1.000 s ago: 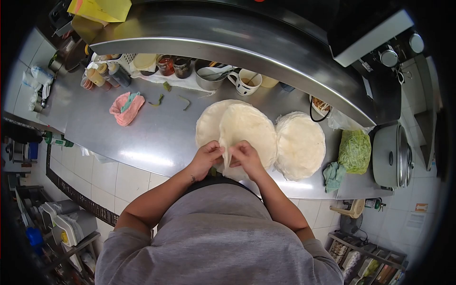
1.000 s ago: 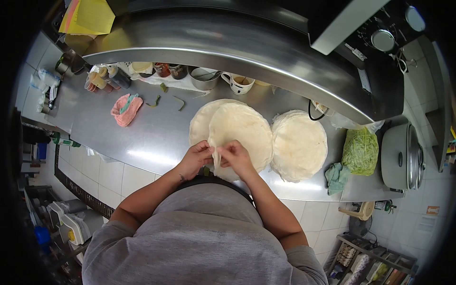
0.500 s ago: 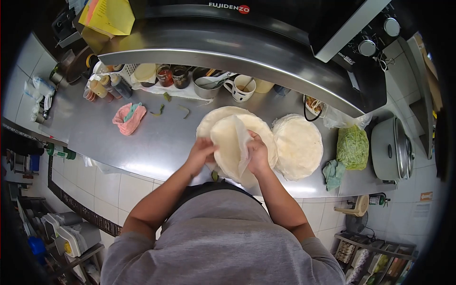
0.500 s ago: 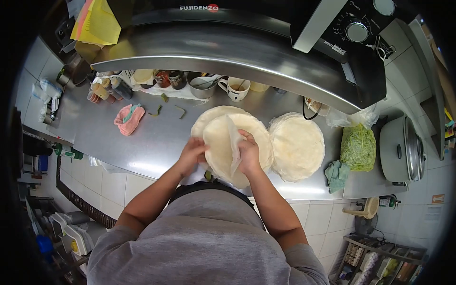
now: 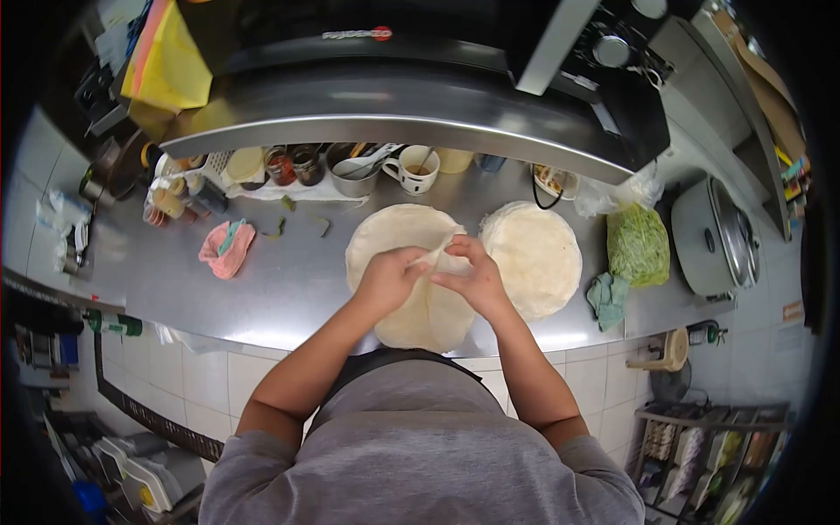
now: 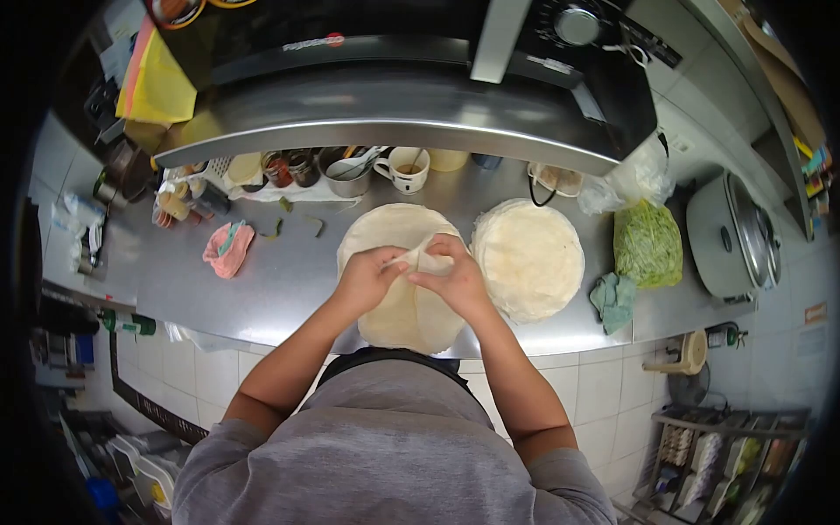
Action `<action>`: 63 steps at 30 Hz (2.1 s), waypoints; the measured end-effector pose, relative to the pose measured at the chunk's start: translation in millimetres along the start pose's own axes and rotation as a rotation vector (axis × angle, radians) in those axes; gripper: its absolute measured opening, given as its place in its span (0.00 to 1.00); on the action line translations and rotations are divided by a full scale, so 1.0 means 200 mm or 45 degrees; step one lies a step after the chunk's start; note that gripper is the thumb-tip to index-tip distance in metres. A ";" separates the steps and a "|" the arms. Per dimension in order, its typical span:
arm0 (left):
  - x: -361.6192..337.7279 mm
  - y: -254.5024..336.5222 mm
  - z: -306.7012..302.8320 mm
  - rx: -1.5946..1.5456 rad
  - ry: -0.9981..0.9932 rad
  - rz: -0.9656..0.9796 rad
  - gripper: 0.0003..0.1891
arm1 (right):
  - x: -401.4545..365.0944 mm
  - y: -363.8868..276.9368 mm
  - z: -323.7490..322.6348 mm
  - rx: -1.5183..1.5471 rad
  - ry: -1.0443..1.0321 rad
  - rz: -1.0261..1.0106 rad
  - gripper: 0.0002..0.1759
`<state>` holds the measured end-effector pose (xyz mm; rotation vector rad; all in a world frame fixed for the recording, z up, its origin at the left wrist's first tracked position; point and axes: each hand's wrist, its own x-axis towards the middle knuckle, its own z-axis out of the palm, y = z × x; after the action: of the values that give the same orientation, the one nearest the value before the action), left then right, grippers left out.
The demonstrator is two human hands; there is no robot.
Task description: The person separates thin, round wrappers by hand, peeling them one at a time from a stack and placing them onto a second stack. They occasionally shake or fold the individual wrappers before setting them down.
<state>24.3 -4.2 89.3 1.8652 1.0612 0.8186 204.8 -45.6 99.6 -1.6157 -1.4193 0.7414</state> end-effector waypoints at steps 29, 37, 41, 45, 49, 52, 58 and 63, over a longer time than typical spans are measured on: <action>0.00 -0.18 0.36 0.970 -0.290 -0.246 0.45 | -0.44 0.25 -1.32 1.043 0.671 0.295 0.13; 0.10 0.24 0.92 -0.991 -0.871 -0.435 0.44 | -0.46 0.07 -1.40 1.314 0.231 0.371 0.15; 0.15 0.37 0.91 -1.583 -1.021 -0.713 0.42 | -0.41 0.15 -1.48 1.355 0.209 0.354 0.14; 0.14 0.50 0.78 -1.287 -0.676 -0.421 0.41 | -0.40 0.29 -1.53 1.151 0.136 0.365 0.13; 0.13 0.49 0.76 -0.647 -0.540 -0.197 0.32 | -0.33 0.44 -1.53 1.104 -0.030 0.387 0.12; 0.24 0.46 0.77 -0.619 -0.406 -0.103 0.29 | -0.18 0.51 -1.50 1.110 0.036 0.363 0.12; 0.63 -0.04 0.98 -0.011 -0.306 0.030 0.34 | 0.30 1.19 -1.25 0.424 0.173 0.325 0.15; 0.74 -0.13 1.03 0.244 -0.336 0.000 0.35 | 0.41 1.35 -1.15 -0.042 0.322 0.373 0.20</action>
<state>248.3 66.9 -7.4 2.0665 0.9998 0.4659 546.7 -14.4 -19.7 -1.8937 -1.0326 0.6520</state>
